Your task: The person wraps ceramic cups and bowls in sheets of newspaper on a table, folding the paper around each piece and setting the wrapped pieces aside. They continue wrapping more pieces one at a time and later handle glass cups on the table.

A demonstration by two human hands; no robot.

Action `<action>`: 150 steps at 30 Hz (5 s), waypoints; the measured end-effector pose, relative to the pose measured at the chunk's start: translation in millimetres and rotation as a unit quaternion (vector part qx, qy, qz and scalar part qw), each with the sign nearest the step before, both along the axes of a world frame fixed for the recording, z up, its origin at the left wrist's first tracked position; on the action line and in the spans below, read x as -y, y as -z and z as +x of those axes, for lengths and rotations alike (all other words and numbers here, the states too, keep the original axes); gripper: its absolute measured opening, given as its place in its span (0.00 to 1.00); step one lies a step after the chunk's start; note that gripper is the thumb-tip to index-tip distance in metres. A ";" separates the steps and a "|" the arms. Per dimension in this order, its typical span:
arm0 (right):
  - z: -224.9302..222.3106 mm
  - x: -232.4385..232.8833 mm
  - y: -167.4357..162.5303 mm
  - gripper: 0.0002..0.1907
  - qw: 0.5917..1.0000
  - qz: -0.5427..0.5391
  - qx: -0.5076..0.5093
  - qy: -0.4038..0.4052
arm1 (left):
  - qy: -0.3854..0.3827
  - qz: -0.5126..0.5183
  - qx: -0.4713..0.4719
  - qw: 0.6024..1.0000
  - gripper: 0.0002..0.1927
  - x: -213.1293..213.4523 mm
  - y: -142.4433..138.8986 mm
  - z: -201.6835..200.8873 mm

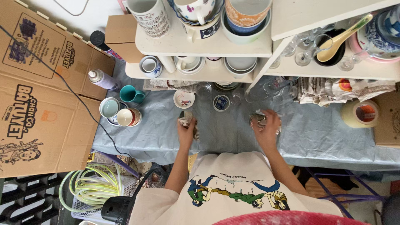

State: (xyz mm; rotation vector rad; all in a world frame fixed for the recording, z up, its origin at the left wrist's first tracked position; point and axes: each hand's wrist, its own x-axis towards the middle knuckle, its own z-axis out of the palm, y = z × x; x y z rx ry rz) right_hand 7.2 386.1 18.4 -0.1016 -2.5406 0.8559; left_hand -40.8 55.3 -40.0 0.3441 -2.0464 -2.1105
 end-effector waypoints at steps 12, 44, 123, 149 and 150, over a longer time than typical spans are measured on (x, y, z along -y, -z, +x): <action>24.8 6.7 47.8 0.31 0.685 -0.664 0.288 -0.089 | 0.194 0.162 0.062 0.966 0.23 -130.8 43.9 12.6; 54.5 -109.3 -2.6 0.28 0.854 -0.500 -0.017 -0.145 | 0.323 -0.101 -0.092 0.936 0.15 -262.1 -48.1 30.6; 88.0 -159.9 21.4 0.23 0.863 -0.449 0.060 -0.222 | 0.370 0.126 0.038 0.920 0.16 -315.2 25.8 76.2; 67.1 -221.5 106.7 0.21 0.889 -0.420 0.084 0.163 | -0.016 -0.205 0.057 0.977 0.18 -160.1 65.4 35.2; 67.3 -220.1 100.2 0.22 0.905 -0.376 0.099 0.173 | 0.013 -0.165 0.042 0.985 0.16 -172.5 59.8 42.8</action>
